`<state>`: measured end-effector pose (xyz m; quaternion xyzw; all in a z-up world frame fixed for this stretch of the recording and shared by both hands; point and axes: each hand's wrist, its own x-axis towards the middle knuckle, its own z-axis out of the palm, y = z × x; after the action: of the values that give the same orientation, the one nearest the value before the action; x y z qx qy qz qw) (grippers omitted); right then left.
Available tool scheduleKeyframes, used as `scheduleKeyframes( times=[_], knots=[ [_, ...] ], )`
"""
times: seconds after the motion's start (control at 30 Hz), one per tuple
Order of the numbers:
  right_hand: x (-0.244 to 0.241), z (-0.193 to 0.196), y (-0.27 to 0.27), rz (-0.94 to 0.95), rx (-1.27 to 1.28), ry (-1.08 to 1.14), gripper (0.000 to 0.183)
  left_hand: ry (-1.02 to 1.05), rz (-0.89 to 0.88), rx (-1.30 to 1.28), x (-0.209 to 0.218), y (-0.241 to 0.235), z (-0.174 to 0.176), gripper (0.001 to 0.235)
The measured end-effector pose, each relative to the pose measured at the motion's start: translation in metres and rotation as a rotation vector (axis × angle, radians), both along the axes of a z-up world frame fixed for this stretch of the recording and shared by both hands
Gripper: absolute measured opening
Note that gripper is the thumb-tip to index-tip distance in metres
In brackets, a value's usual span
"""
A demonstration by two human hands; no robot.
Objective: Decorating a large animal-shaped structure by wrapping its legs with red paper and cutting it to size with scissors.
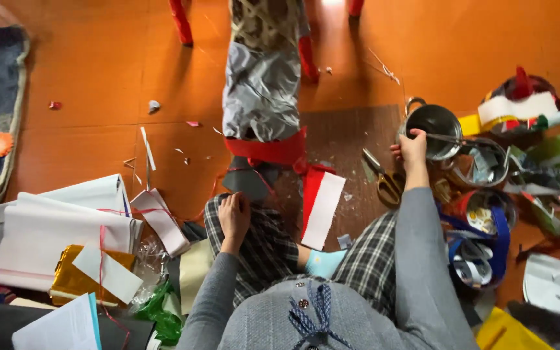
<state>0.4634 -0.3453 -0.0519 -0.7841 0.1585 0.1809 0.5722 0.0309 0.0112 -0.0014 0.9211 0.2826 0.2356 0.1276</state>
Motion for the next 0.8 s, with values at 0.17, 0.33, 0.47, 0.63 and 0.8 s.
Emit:
scheduleKeyframes(
  times=[0.17, 0.33, 0.47, 0.63, 0.8],
  knots=[
    [-0.128, 0.177, 0.107, 0.387, 0.338, -0.367, 0.04, 0.0, 0.046, -0.14, 0.016, 0.014, -0.005, 0.025],
    [-0.191, 0.22, 0.178, 0.576, 0.572, -0.51, 0.041, -0.114, 0.031, -0.399, 0.066, 0.047, -0.004, 0.077],
    [-0.198, 0.208, 0.211, 0.418, 0.711, -0.567, 0.016, -0.267, -0.153, -0.579, 0.113, 0.065, 0.03, 0.098],
    [-0.191, 0.18, 0.23, 0.379, 0.725, -0.634, 0.012, -0.385, -0.274, -0.56, 0.145, 0.083, 0.015, 0.091],
    [-0.248, 0.258, 0.246, 0.25, 0.554, -0.656, 0.011, -0.648, -0.304, -0.464, 0.167, 0.086, -0.058, 0.085]
  ],
)
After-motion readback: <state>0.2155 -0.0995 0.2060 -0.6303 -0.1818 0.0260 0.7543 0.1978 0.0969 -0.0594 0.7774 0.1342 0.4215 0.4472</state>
